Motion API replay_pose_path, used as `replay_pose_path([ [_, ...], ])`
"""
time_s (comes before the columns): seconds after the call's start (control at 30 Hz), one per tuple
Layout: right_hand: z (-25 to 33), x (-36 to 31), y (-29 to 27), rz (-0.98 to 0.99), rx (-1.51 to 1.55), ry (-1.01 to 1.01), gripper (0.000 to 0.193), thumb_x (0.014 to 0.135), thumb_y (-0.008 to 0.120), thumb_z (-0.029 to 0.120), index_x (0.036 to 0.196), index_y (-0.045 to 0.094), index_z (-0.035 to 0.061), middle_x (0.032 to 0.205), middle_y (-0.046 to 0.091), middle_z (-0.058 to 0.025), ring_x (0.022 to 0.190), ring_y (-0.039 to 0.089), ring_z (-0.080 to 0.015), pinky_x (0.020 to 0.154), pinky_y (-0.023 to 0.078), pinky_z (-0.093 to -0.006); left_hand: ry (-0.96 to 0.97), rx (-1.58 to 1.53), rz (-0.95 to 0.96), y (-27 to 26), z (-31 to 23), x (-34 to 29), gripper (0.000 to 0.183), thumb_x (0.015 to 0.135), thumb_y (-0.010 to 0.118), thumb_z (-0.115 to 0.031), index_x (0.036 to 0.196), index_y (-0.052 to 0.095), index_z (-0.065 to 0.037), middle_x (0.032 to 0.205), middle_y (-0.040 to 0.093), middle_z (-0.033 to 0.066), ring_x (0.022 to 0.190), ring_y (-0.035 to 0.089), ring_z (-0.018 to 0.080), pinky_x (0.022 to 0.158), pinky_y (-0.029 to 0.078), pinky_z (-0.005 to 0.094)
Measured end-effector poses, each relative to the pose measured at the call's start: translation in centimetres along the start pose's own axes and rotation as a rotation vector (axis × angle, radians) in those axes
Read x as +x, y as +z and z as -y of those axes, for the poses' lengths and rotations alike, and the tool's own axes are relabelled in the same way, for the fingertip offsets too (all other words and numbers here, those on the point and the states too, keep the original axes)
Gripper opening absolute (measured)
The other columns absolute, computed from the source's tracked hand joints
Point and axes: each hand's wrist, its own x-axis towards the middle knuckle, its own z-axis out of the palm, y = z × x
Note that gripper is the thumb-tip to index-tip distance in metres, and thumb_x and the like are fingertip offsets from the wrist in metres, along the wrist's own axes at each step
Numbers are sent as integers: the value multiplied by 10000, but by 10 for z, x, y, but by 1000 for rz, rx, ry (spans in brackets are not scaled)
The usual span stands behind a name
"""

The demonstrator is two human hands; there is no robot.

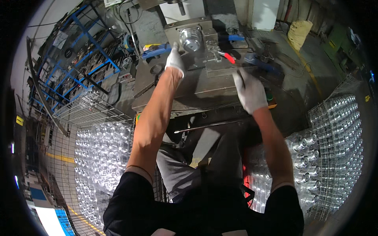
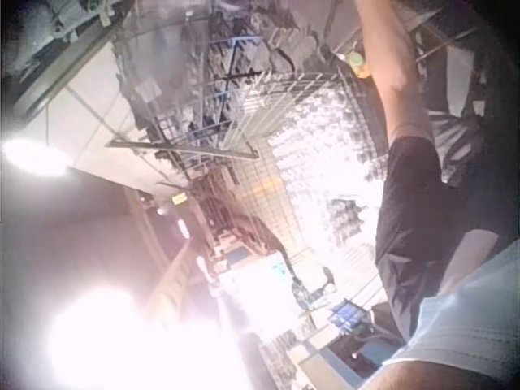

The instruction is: The person is processing cylindrical metal components by inserting them into an industrial machine, pressing a control button, and then organizing the processed parts into wire crates.

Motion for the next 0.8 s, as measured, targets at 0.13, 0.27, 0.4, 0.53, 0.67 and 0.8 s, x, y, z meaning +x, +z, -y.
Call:
replay_pose_path([
  [0.13,2,-59,-11,97,245,229,362,930,481,309,1070,580,-10,957,624,-224,917,584,-384,785,462,-406,-42,-212,44,16,-9,46,459,919,427,-506,1223,490,-167,1202,549,74,1099,502,307,912,387,495],
  [0.27,-17,-98,6,122,316,436,395,931,495,326,1102,576,-20,981,636,-208,969,604,-341,828,463,-378,-72,-225,66,16,-1,22,408,917,448,-481,1206,502,-198,1190,561,48,1080,515,279,906,393,486],
  [0.4,19,-113,23,114,340,278,428,899,554,304,1202,525,3,1062,620,-195,1017,595,-321,878,459,-363,64,-247,130,-16,28,-83,379,870,548,-471,1161,526,-230,1113,570,-21,963,536,179,842,421,396],
  [0.53,55,-129,22,64,463,286,677,744,720,201,1315,409,11,1287,464,-203,1136,509,-351,972,414,-382,94,-202,184,-24,98,-183,420,936,470,-374,1301,446,-167,1231,536,26,1070,523,200,916,392,439],
  [0.67,62,-162,25,141,221,197,789,706,712,323,1337,333,40,1245,467,-226,1123,485,-402,962,405,-436,-131,-23,357,-59,154,-246,461,933,459,-344,1296,427,-61,1243,513,116,1139,490,277,1037,345,421],
  [0.8,48,-212,7,108,281,468,850,665,753,342,1356,338,71,1216,483,-230,1103,509,-384,938,424,-437,-433,-119,309,-43,205,-284,507,929,468,-313,1342,373,-36,1308,462,113,1194,446,258,1031,339,415],
])
